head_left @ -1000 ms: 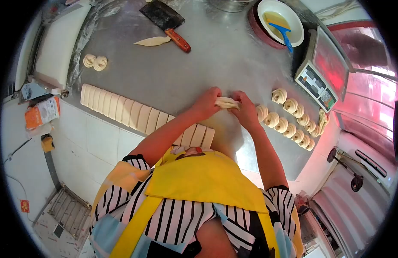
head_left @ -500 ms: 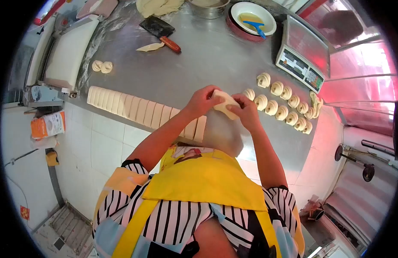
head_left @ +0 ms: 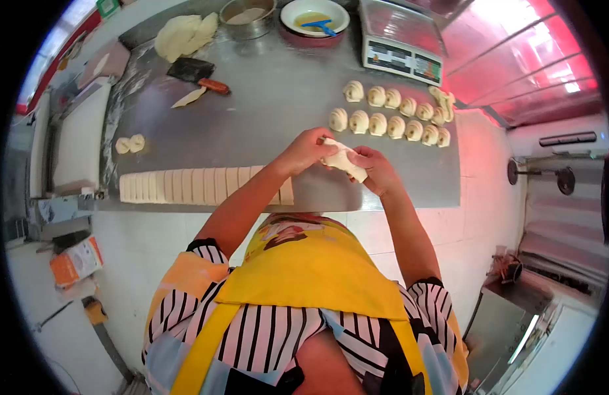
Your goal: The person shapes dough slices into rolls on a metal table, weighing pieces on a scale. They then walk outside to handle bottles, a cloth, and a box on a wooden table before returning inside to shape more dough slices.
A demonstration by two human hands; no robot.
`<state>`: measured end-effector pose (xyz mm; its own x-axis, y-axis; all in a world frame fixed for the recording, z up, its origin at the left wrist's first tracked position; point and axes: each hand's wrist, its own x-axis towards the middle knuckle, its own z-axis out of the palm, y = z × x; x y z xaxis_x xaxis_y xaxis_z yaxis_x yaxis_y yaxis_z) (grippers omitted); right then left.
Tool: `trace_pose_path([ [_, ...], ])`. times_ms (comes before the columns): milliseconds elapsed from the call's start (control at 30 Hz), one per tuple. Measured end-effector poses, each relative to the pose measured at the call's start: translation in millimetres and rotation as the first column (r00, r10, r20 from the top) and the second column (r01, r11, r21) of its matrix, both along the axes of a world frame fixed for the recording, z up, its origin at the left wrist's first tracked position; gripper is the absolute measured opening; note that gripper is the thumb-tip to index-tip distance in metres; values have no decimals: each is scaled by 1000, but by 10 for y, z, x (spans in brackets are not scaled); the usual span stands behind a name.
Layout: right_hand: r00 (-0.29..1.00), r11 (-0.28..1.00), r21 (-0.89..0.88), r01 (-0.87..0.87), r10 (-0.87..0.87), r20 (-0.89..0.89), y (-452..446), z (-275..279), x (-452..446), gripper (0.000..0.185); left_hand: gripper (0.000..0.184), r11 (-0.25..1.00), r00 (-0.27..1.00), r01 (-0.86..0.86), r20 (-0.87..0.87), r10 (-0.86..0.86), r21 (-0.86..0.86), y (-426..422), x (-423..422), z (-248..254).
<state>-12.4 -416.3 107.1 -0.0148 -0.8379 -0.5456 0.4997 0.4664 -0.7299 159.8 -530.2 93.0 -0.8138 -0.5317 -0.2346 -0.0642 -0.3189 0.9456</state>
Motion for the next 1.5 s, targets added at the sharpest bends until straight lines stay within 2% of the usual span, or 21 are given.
trace_pose_path([
  [100,990,997,1,78,-77,-119,125,57,17,22,18,997,999,-32,-2,32,66,64,-42,89],
  [133,982,990,-3,141,-140,-126,150,-41,8,20,18,993,999,-36,-11,37,114,89,-49,63],
  [200,987,989,0,148,-148,-56,231,-99,-2,19,18,977,999,-39,-24,45,209,149,-98,21],
  [333,982,982,-12,189,-189,14,397,-93,-12,19,20,988,995,90,22,-93,129,100,-85,71],
  [400,991,992,-13,128,-127,45,400,-130,-114,21,25,988,985,149,81,-152,34,81,-124,124],
  [533,992,994,0,108,-107,60,466,-108,-210,33,31,961,974,204,57,-218,188,252,-174,29],
  [633,987,977,-171,125,-105,123,597,32,-304,44,31,938,988,154,-33,-151,311,344,-266,-92],
  [733,995,969,-227,96,-92,30,731,-40,-567,43,31,895,991,134,-69,-116,425,500,-459,25],
  [833,993,976,-202,85,-101,-68,815,-86,-828,40,31,972,998,57,-15,-55,227,713,-748,29],
  [867,978,958,-284,26,-83,-192,850,-99,-913,40,28,973,999,-32,-7,34,229,783,-837,19],
  [933,903,902,-413,-123,-70,-423,922,-23,-983,39,23,947,976,-215,18,217,237,926,-965,22],
  [967,765,865,-449,-222,-131,-631,965,16,-997,39,22,896,974,-203,-17,228,396,956,-1004,-26],
  [1033,363,788,-441,-429,-297,-883,1032,180,-980,39,21,725,961,-145,-80,266,674,990,-1060,-131],
  [1133,90,768,-368,-524,-380,-921,1057,108,-1109,39,17,586,976,-75,-61,209,806,1087,-1139,-163],
  [1233,-46,678,-393,-621,-532,-846,1082,284,-1192,38,16,520,994,-7,-51,98,854,1062,-1155,-94],
  [1333,-7,676,-370,-637,-486,-874,1154,373,-1141,36,17,492,988,149,-148,-41,858,985,-1169,-154],
  [1433,156,846,-358,-394,-322,-934,1152,339,-1098,30,20,741,979,205,-121,-166,639,954,-1185,-133],
  [1467,483,915,-379,-138,-272,-832,1117,286,-1102,29,21,971,993,114,4,-117,212,977,-1199,-116],
  [1500,747,950,-291,111,-273,-606,1077,198,-1108,28,23,961,996,37,90,-13,-274,1083,-1227,118],
])
